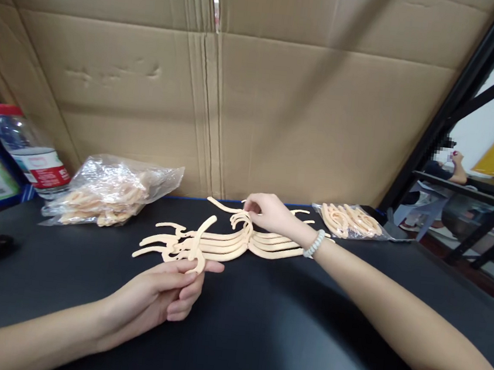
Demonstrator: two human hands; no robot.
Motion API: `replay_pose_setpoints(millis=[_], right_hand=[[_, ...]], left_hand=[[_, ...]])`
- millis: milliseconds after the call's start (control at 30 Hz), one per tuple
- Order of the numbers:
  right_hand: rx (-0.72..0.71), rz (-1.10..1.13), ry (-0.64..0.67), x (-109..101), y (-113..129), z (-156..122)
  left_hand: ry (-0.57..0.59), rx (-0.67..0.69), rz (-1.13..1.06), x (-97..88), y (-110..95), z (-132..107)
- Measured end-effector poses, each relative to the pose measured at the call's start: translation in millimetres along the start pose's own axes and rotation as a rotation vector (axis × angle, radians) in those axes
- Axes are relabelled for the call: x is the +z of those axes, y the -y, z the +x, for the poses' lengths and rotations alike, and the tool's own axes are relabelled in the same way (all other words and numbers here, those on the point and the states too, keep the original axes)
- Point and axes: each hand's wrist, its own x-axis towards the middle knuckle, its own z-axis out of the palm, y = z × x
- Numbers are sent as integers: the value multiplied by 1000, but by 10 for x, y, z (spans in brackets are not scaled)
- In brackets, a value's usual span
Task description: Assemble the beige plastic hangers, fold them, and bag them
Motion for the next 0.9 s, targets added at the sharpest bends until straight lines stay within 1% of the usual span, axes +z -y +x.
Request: replay_pose_setpoints(millis=[100, 167, 233, 333, 433, 567, 633, 733, 833, 900], right_hand=[[-1, -170, 0, -66, -329, 42], [-16, -248, 35, -60, -467, 33], [-35, -305, 62, -26, -545, 17], [-55, -362, 68, 21, -577, 11], [-69, -387, 41, -15, -527, 19], [-85, -417, -41, -213, -354, -55], [-100, -430, -75, -327, -236, -160], [-123, -456, -110, -441, -56, -383], [-158, -517, -149, -468, 65, -627], [-166, -537, -183, -457, 87, -766]], left_hand=[[-28, -25, -50, -19, -11, 14], [-25, -39, -84, -42, -13, 27], [-11, -51, -116, -61, -14, 35], [8, -30, -143, -69, -25, 25], [42, -26, -158, -60, -46, 4], [77, -33, -178, -63, -43, 7], [85, -22, -174, -72, -21, 25], [107, 64, -123, -83, 0, 47], [96, 165, -11, -77, -52, 34], [76, 204, 76, -62, -132, 5]])
